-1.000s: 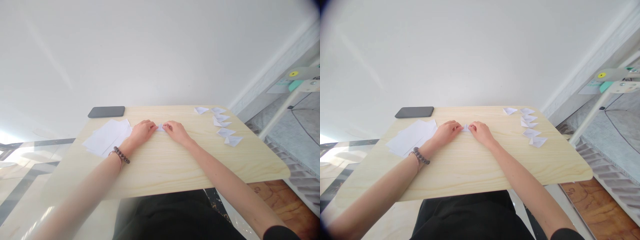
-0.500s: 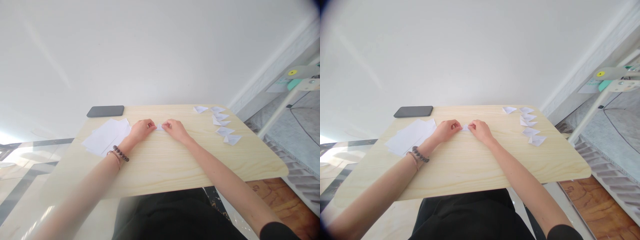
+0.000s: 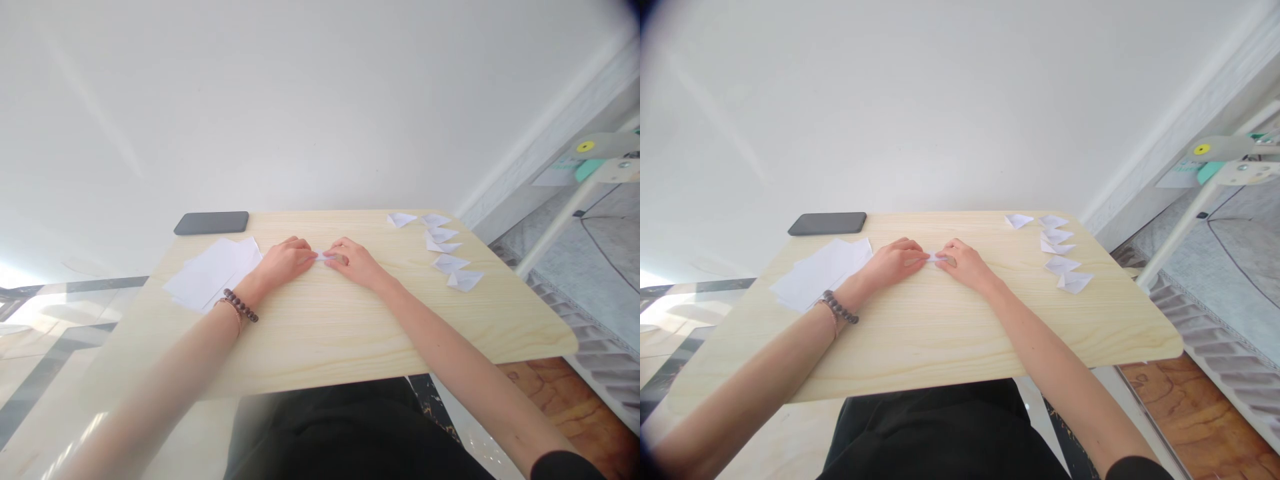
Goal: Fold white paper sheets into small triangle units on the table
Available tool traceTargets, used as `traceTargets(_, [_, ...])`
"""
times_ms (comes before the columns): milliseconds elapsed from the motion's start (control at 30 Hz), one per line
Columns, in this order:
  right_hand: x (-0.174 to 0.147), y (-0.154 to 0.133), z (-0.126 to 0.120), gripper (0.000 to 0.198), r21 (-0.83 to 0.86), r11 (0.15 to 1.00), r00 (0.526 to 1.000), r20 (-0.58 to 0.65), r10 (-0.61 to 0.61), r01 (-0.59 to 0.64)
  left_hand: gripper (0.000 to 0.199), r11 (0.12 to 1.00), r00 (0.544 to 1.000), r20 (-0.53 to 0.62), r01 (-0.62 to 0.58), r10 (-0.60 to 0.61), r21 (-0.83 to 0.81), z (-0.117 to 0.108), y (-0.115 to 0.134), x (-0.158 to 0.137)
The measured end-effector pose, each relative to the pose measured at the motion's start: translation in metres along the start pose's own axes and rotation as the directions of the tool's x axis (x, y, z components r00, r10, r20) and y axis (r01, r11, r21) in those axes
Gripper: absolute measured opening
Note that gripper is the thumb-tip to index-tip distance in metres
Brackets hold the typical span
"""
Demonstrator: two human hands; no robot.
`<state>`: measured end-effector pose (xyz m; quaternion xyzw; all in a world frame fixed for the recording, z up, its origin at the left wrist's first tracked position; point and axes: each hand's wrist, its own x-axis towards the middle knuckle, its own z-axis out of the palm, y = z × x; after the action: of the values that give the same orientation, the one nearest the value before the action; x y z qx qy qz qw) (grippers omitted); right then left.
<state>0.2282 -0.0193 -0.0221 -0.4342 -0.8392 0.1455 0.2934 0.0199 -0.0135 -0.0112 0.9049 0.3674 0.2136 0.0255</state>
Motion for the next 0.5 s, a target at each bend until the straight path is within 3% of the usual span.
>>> traceTargets(200, [0.002,0.003,0.001,0.022,-0.091,0.990,0.994,-0.027,-0.110,0.107,0.027,0.991,0.998,0.008,-0.069,0.068,0.114,0.000,0.000,0.001])
traceTargets(500, [0.000,-0.008,-0.001,0.026,-0.198,0.972,0.990,-0.038,-0.134,0.124,0.020,0.991,0.983,-0.145,-0.096,0.108,0.090,-0.004,0.006,0.000])
